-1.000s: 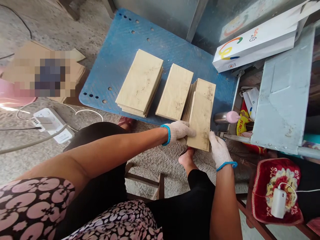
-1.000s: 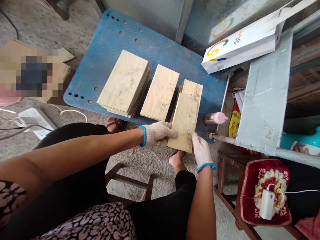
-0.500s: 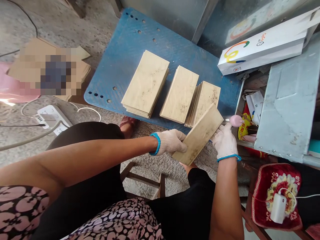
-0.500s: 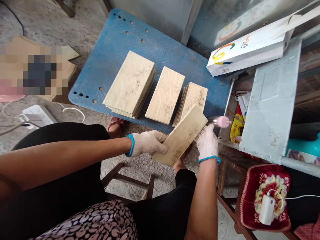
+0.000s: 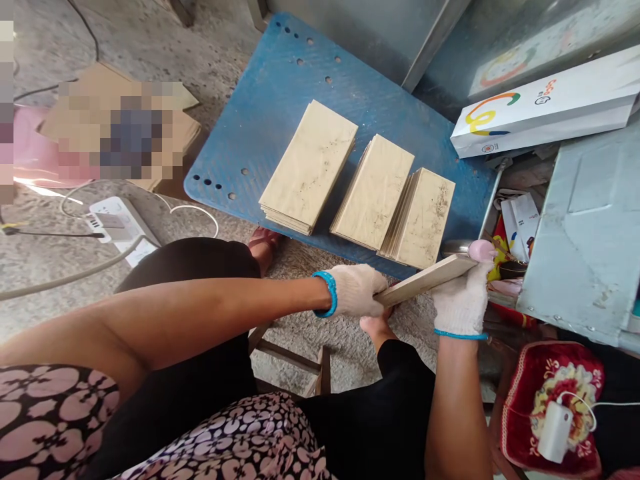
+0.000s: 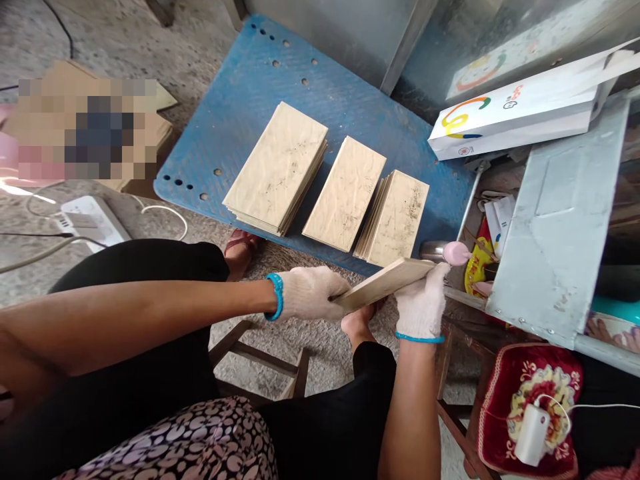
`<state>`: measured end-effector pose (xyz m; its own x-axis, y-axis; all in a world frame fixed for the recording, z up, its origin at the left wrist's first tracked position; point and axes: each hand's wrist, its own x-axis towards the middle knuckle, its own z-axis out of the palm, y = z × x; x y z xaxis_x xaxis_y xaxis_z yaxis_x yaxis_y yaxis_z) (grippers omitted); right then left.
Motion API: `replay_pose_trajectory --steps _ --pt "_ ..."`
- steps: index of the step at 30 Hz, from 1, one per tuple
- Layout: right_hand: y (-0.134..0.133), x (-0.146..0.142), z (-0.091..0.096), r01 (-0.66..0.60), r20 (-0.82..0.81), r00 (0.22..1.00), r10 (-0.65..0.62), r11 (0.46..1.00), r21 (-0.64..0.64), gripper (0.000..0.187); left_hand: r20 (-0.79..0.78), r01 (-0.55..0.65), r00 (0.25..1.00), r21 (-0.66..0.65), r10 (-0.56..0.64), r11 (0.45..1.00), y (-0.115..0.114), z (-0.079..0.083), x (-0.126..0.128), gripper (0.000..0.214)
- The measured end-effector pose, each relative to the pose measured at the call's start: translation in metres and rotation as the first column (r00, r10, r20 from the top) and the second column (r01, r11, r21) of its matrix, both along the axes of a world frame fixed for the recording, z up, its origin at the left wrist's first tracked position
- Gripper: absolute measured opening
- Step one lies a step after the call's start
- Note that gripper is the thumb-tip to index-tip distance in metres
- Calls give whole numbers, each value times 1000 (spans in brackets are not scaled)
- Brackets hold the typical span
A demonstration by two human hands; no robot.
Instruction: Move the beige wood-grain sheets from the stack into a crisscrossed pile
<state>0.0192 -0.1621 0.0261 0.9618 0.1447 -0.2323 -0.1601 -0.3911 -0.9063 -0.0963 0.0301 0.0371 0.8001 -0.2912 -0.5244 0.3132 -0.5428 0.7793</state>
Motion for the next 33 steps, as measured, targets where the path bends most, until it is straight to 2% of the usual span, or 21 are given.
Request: replay_pose_trajectory --steps 3,5,8,10,13,17,19,22,27,30,33 --pt "4 -23 2 -76 49 995 81 992 -100 53 17 -92 996 -34 92 995 3 5 8 35" --pt "8 -38 1 -138 57 988 144 985 -100 46 -27 -141 990 -94 139 985 5 7 10 36" --pt "7 -47 -3 -236 30 971 236 972 -7 44 -104 -167 983 -155 152 974 5 6 8 31" --pt "-1 -45 -3 -302 -25 952 304 951 68 44 -109 -149 985 -145 134 978 3 4 4 29" --pt "-16 -37 7 -454 -165 869 466 884 110 38 -77 -78 995 -105 71 991 0 0 0 25" --pt "-19 -33 27 -652 -376 705 602 758 -8 33 37 113 993 11 -113 994 -4 -2 -3 28" --pt "-14 -36 32 -727 -418 645 640 682 -78 28 51 198 978 84 -203 977 -5 -2 -4 32" --pt "-5 -43 32 -806 -416 577 703 570 -157 22 28 259 964 141 -265 956 -8 -4 -5 34" --pt "4 -56 33 -837 -374 531 760 403 -369 29 -21 347 936 242 -352 906 -13 -5 -3 36" --pt "10 -63 40 -840 -418 484 769 273 -469 30 -67 414 908 301 -414 859 -15 -6 0 31" --pt "19 -70 47 -831 -524 451 722 126 -541 27 -50 439 892 332 -449 835 -17 -12 -2 25"
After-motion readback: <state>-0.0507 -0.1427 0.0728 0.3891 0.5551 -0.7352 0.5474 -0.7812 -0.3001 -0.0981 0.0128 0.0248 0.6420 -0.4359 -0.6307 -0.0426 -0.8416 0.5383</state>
